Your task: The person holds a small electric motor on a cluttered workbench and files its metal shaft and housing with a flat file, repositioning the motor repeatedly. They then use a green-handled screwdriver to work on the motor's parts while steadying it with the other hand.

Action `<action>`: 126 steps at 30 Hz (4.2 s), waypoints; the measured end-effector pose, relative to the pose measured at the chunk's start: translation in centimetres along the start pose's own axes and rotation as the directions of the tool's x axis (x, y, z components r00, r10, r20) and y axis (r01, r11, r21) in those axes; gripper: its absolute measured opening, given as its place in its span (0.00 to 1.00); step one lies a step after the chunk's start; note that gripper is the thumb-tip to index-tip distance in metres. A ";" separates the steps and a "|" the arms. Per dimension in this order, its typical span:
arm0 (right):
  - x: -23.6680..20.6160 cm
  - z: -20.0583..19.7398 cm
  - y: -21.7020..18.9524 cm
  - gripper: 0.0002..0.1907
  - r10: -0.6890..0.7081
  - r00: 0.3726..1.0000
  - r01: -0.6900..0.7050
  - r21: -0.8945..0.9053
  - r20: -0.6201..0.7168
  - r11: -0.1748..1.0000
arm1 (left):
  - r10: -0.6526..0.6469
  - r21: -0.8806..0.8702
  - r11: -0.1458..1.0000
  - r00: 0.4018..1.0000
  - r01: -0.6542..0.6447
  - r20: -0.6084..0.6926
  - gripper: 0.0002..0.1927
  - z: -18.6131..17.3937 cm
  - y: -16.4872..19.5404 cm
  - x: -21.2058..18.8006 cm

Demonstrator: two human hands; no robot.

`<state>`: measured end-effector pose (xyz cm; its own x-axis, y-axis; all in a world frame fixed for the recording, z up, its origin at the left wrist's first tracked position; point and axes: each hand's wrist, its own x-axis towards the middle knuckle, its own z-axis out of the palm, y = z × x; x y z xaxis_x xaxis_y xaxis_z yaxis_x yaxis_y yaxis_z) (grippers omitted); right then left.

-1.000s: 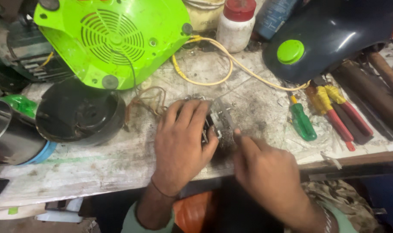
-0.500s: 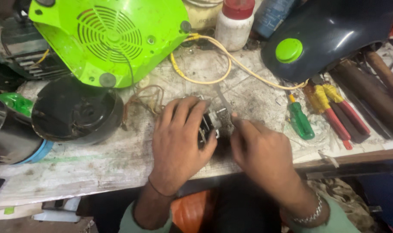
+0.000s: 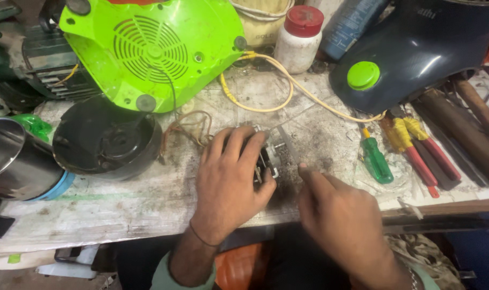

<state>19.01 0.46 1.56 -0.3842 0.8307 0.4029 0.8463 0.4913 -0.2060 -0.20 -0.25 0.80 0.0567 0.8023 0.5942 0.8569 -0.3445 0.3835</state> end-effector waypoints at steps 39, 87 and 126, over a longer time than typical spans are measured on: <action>1.8 3.7 2.1 0.18 -0.087 0.951 0.128 0.122 -0.297 0.984 | 0.007 -0.055 0.998 0.999 -0.009 -0.039 0.33 0.0 -0.3 -0.3; 0.9 4.0 2.6 0.16 -0.145 0.940 0.209 0.183 -0.310 0.961 | -0.002 0.019 1.000 1.000 0.002 -0.008 0.32 0.8 -0.4 -0.3; 0.3 1.3 1.4 0.26 -0.157 0.988 0.157 -0.026 0.014 0.987 | -0.009 0.042 0.999 0.998 0.011 -0.059 0.29 0.7 0.2 0.0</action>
<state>19.56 1.76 0.26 -0.5173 0.7472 0.4172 0.7849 0.6086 -0.1168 0.30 0.01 0.38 0.0187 0.7751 0.6316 0.8780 -0.3150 0.3605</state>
